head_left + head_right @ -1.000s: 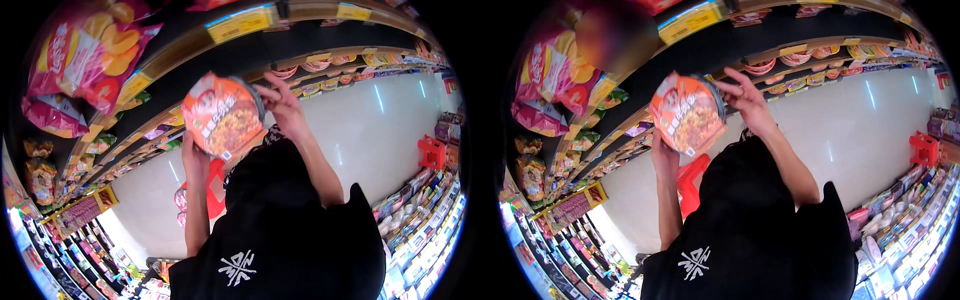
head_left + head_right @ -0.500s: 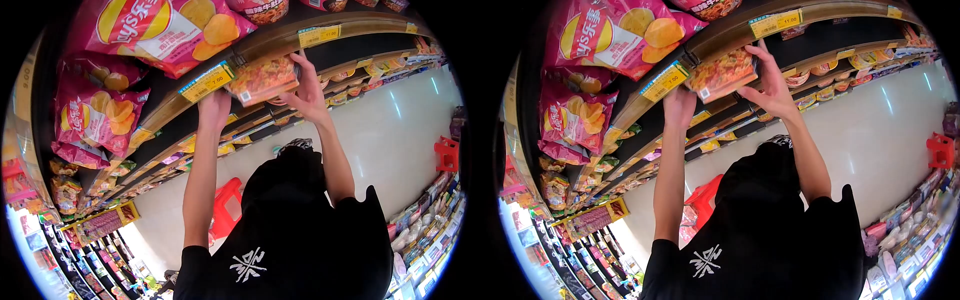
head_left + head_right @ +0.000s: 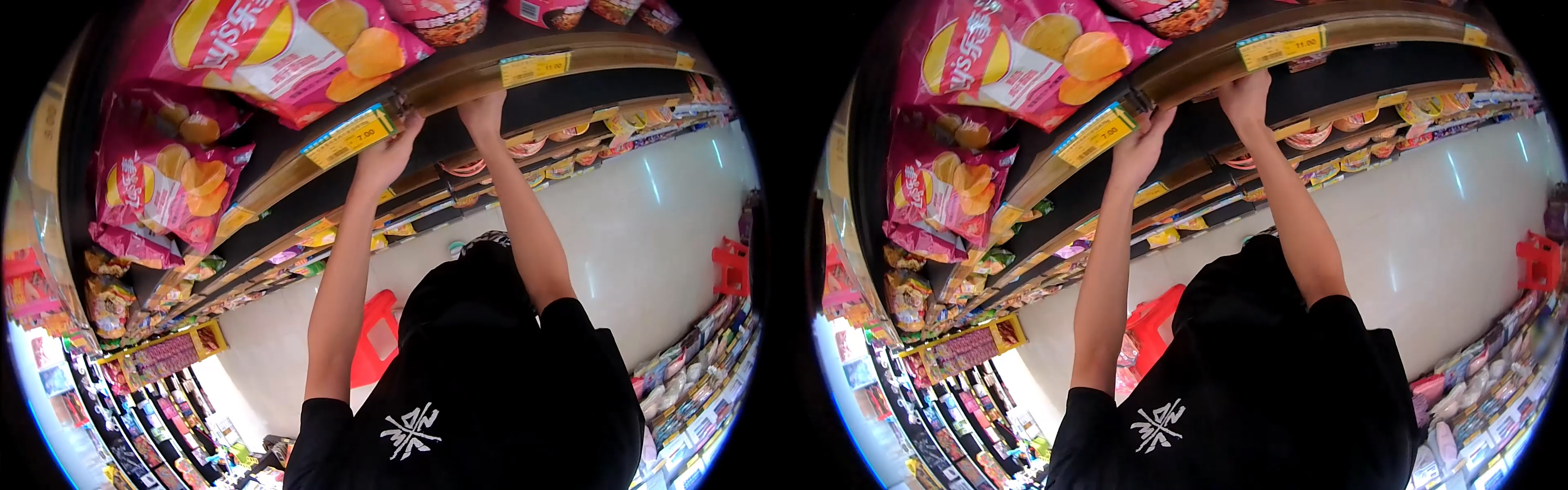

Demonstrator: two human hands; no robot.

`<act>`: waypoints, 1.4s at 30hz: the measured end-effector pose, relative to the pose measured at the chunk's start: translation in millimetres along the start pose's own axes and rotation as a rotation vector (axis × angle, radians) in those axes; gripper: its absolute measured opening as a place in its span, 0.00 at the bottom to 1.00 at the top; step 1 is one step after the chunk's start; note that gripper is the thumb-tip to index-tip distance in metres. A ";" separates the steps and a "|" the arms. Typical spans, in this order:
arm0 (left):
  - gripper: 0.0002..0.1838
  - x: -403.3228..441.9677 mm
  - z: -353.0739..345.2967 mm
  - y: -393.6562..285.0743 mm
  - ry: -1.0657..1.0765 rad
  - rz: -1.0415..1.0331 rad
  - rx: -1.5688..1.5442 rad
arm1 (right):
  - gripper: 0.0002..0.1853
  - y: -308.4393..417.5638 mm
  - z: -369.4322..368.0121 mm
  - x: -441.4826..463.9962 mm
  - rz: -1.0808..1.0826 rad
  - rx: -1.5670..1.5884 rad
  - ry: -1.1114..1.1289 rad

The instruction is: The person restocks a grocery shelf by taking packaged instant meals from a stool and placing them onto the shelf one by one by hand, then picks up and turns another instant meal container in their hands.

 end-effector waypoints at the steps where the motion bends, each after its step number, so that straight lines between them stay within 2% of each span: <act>1: 0.16 -1.1 -1.0 -5.7 0.003 -0.002 -0.017 | 0.13 -3.6 -1.5 -2.2 -0.054 0.001 0.104; 3: 0.18 -10.4 4.2 -8.5 0.030 0.018 -0.033 | 0.17 -1.4 1.2 -15.4 -0.022 -0.011 0.077; 5: 0.19 -24.0 6.6 5.9 -0.030 -0.084 -0.275 | 0.22 17.9 9.2 -36.0 0.002 0.027 0.016; 6: 0.19 -33.5 9.2 12.9 -0.064 -0.133 -0.395 | 0.21 33.2 15.5 -53.1 0.051 0.013 0.008; 7: 0.19 -45.7 12.6 16.3 -0.042 -0.096 -0.360 | 0.19 46.9 20.9 -68.9 0.102 0.000 0.001; 9: 0.18 -70.8 17.0 19.4 -0.044 -0.026 -0.383 | 0.17 49.8 23.1 -111.6 0.245 -0.006 0.159; 11: 0.16 -99.0 17.7 31.9 -0.066 0.027 -0.402 | 0.15 35.7 13.7 -159.7 0.148 0.076 0.614; 12: 0.16 -116.0 17.1 41.3 -0.052 0.115 -0.431 | 0.15 38.4 6.1 -173.2 0.173 0.078 0.756; 14: 0.16 -143.9 17.9 53.1 0.023 0.097 -0.261 | 0.14 46.7 -8.1 -201.9 0.224 0.079 1.056; 17: 0.15 -193.6 20.8 87.1 -0.030 0.211 -0.183 | 0.16 44.6 -23.5 -235.8 0.028 -0.089 1.504; 18: 0.15 -212.1 25.6 91.7 -0.081 0.259 -0.218 | 0.18 40.6 -28.6 -248.3 0.113 -0.115 1.556; 20: 0.15 -248.8 32.1 97.0 -0.189 0.339 -0.291 | 0.16 43.6 -38.3 -268.5 0.035 -0.096 1.729; 22: 0.14 -289.3 37.1 101.6 -0.318 0.301 -0.386 | 0.11 53.1 -46.1 -287.5 0.026 0.041 1.926; 23: 0.14 -309.2 37.0 101.4 -0.388 0.287 -0.440 | 0.08 36.3 -51.6 -306.1 0.056 0.002 1.932; 27: 0.15 -380.6 44.1 100.9 -0.581 0.437 -0.468 | 0.10 58.1 -68.3 -351.6 0.238 -0.114 2.257; 36: 0.17 -504.2 40.3 99.4 -1.046 0.563 -0.317 | 0.12 101.1 -66.7 -463.4 0.581 -0.104 2.508; 38: 0.19 -525.2 41.7 98.5 -1.124 0.556 -0.189 | 0.13 119.5 -76.0 -484.8 0.637 -0.099 2.573; 39: 0.20 -535.8 49.9 91.4 -1.104 0.611 -0.202 | 0.14 121.2 -77.8 -494.8 0.720 0.003 2.536; 42: 0.18 -562.9 65.7 92.1 -1.201 0.694 -0.120 | 0.14 140.2 -89.5 -520.0 0.536 -0.058 2.571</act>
Point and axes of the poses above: each hand's wrist, its own x-axis towards the middle knuckle, its own z-axis out of the back of the hand, y = z × x, the point moved 4 cm from there along x, towards the middle knuckle, and after that the axes turned 11 degrees about -z, right-handed, at the moved point
